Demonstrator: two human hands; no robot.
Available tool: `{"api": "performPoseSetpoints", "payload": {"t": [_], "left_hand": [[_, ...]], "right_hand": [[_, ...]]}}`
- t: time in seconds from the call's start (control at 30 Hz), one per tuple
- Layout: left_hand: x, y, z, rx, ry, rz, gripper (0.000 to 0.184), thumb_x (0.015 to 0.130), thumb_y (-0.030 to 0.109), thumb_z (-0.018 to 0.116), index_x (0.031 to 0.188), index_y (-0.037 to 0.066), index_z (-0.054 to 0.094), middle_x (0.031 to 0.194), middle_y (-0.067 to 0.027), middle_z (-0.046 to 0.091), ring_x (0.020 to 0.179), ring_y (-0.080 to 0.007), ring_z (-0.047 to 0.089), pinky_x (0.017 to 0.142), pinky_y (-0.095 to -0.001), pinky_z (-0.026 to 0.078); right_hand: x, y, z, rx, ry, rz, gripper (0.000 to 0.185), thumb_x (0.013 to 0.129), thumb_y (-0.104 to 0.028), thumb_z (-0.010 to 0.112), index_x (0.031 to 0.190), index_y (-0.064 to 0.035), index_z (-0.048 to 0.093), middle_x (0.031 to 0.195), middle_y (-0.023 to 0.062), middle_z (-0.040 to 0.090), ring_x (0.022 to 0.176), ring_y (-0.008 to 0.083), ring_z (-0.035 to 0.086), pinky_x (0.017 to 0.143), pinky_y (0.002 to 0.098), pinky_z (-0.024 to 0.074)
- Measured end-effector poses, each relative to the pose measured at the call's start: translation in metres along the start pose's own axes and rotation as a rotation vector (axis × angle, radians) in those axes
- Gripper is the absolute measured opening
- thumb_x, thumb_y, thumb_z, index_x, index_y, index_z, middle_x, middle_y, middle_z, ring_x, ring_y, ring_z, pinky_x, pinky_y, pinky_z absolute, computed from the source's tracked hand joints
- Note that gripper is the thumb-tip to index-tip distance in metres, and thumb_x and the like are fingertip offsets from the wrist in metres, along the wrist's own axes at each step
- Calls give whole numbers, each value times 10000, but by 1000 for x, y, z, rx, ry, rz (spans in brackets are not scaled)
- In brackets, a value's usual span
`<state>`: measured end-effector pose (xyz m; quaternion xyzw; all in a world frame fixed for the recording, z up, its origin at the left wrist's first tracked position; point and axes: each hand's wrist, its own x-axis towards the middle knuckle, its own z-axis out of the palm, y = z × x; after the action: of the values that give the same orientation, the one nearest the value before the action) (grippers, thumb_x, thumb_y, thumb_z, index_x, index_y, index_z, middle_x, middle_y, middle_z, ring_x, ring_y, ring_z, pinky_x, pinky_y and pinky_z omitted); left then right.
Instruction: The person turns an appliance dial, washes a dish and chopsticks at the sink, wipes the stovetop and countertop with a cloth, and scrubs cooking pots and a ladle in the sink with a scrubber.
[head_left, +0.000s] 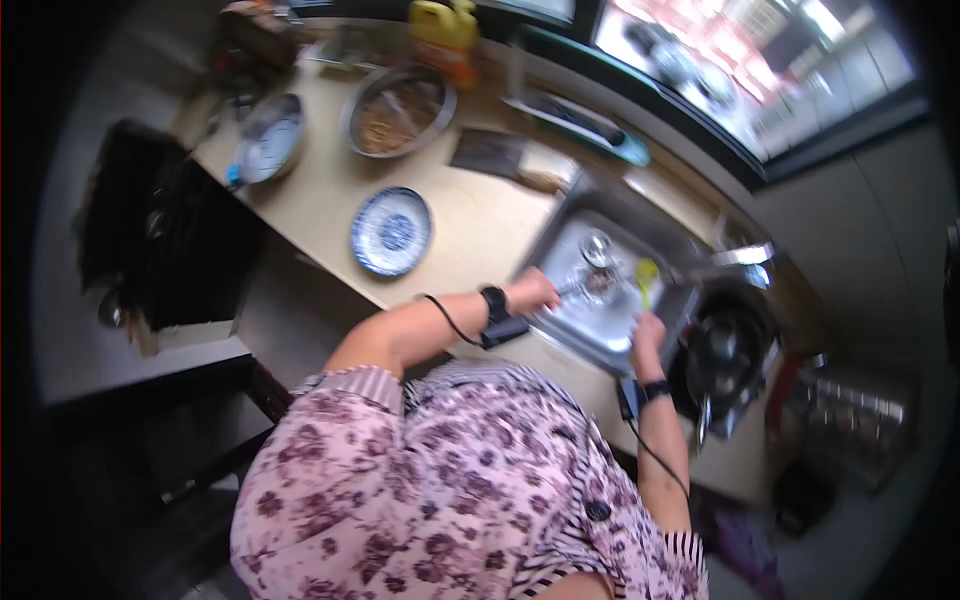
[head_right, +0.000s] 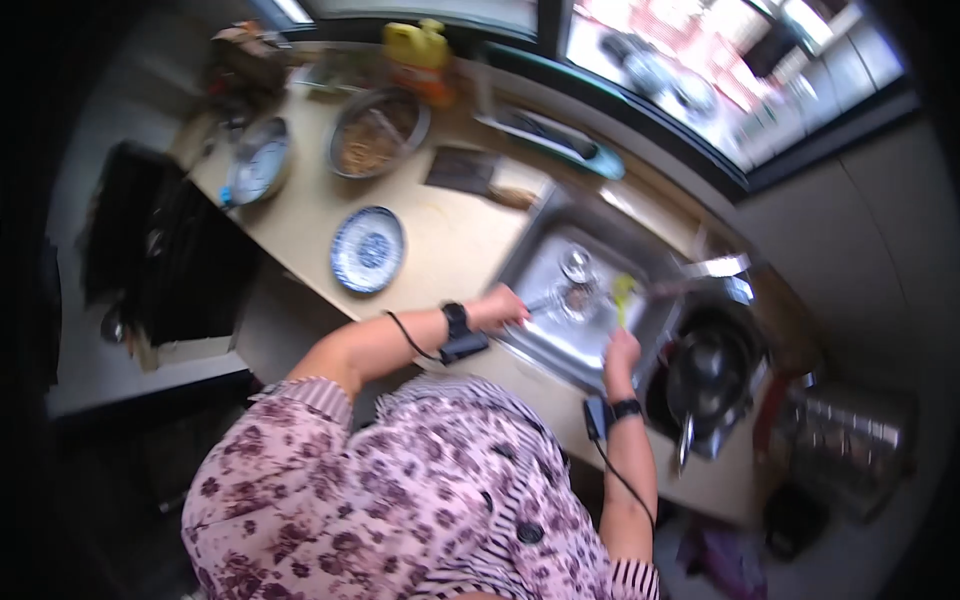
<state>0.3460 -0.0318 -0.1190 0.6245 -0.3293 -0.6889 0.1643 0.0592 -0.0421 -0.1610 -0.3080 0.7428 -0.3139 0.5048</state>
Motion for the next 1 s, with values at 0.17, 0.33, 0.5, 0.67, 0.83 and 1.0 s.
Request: {"api": "performPoseSetpoints", "payload": {"t": [0.17, 0.33, 0.5, 0.67, 0.83, 1.0], "left_hand": [[-2, 14, 17, -241, -147, -76, 100, 885, 129, 577, 846, 69, 647, 620, 21, 573, 474, -48, 458, 397, -235, 344], [19, 8, 45, -42, -168, 0, 76, 850, 88, 591, 789, 75, 636, 642, 4, 620, 508, -70, 556, 432, -253, 387], [49, 13, 60, 528, 70, 219, 165, 731, 99, 664, 797, -52, 649, 732, -192, 644, 651, -288, 640, 628, -394, 525], [56, 59, 80, 305, 363, 640, 446, 669, 103, 676, 1075, 6, 517, 1008, -207, 535, 967, -350, 542, 815, -402, 461], [58, 82, 97, 278, 296, 703, 325, 679, 115, 686, 958, 9, 555, 880, -174, 590, 854, -305, 589, 733, -385, 479], [35, 87, 85, 231, 45, 799, 166, 691, 97, 622, 830, 10, 649, 773, -171, 644, 720, -291, 638, 682, -387, 498]], "right_hand": [[-19, -49, 8, 419, -264, 304, 344, 886, -352, 600, 970, -34, 500, 862, 162, 640, 430, 39, 407, 374, 164, 326], [-21, -48, 40, 716, -594, 375, 265, 924, -290, 550, 1020, -45, 521, 966, 80, 630, 461, 2, 373, 384, 140, 331], [-14, -44, 50, 336, -431, 27, 133, 892, -149, 596, 879, -21, 559, 673, 11, 562, 488, 50, 467, 408, 163, 370], [-7, -40, 46, 155, -312, -251, 88, 836, -46, 626, 878, -16, 555, 736, 61, 618, 553, 97, 571, 434, 194, 423], [-29, -53, 48, -36, -272, -364, 217, 814, -146, 679, 965, -23, 583, 747, 44, 625, 620, 91, 593, 500, 209, 457], [6, -19, 59, 81, -123, -532, 361, 776, -283, 710, 1045, -55, 633, 725, 5, 634, 660, 99, 601, 549, 265, 479]]}}
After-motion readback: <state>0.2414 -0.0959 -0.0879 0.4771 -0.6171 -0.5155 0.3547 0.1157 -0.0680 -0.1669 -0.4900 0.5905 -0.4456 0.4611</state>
